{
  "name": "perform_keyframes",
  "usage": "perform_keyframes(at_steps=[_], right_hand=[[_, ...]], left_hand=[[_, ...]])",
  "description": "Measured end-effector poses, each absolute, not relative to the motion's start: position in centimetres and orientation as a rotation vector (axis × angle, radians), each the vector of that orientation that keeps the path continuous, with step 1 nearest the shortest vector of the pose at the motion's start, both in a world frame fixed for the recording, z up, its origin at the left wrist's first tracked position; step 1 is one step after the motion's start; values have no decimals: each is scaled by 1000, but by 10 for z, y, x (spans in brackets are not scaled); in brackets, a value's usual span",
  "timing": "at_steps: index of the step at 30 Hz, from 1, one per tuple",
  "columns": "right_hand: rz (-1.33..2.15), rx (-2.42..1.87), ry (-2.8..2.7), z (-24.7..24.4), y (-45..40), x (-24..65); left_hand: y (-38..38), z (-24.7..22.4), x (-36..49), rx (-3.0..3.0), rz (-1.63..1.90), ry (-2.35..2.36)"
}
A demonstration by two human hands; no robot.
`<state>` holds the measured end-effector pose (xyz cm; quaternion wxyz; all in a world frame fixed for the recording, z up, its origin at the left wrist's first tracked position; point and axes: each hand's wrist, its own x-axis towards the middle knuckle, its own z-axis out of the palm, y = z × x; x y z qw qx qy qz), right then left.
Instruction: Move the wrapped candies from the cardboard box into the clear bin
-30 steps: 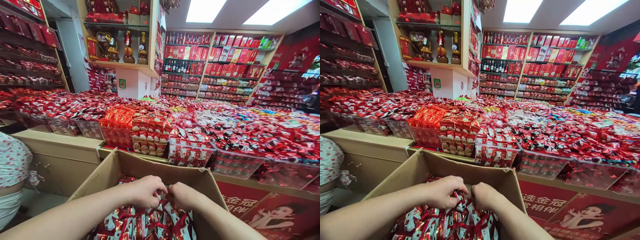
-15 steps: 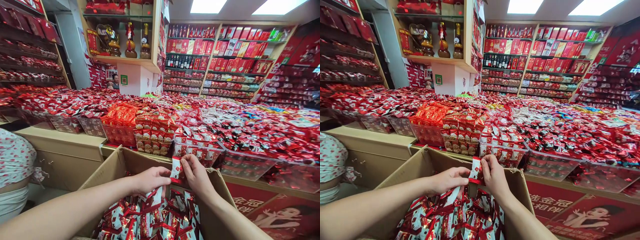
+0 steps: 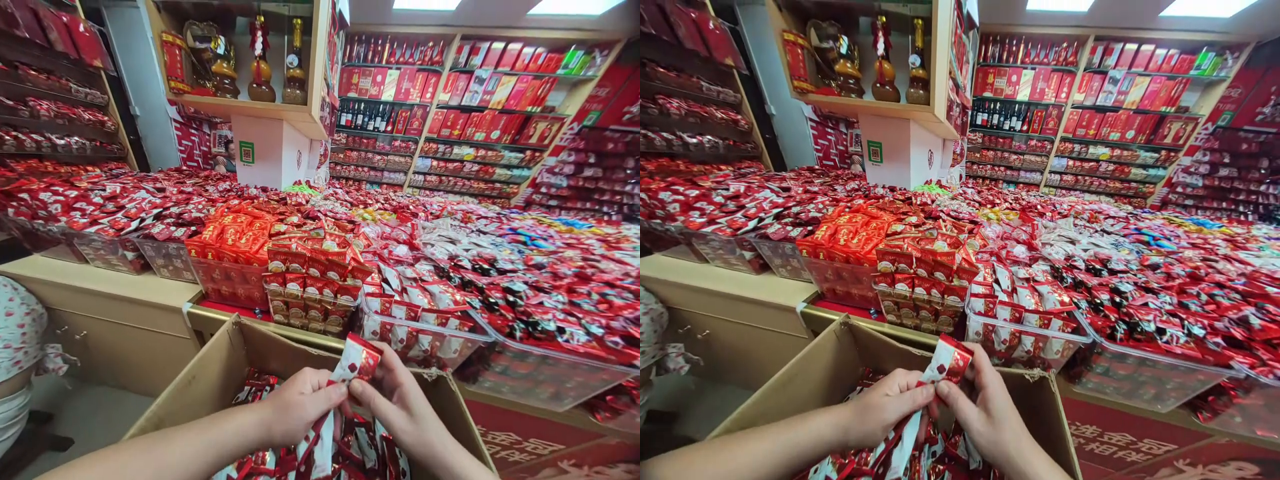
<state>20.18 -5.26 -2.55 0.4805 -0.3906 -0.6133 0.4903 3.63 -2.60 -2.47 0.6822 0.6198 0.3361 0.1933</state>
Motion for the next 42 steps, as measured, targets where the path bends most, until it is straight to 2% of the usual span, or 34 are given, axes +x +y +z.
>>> perform_keyframes(at_steps=[8,14,16,19,22,28,33,38,42], right_hand=[[713,-1056,-1726,-33,-54,208],[452,-1044,-1282,44,-12,252],[328,-1242,-1326,68,15,271],[427,-1598,-1601,79,50,284],[488,-1737,-1879,70,67,278],[403,-1722,-2025,54,75,270],[368,-1628,-2109,57,78,276],[123,-1452,-1747,63,33,252],[706,-1293,-1866,44,-19,205]], left_hand=[[-15,-24,28,1801,390,794],[-10,-21,33,1924,261,917],[-9,-20,34,1932,254,930],[-9,-24,33,1941,250,963],[-7,-33,29,1939,265,939],[-2,-46,27,1998,276,873],[-6,-35,30,1906,281,903],[-7,-18,32,1717,498,952],[-2,-6,37,1482,841,996]])
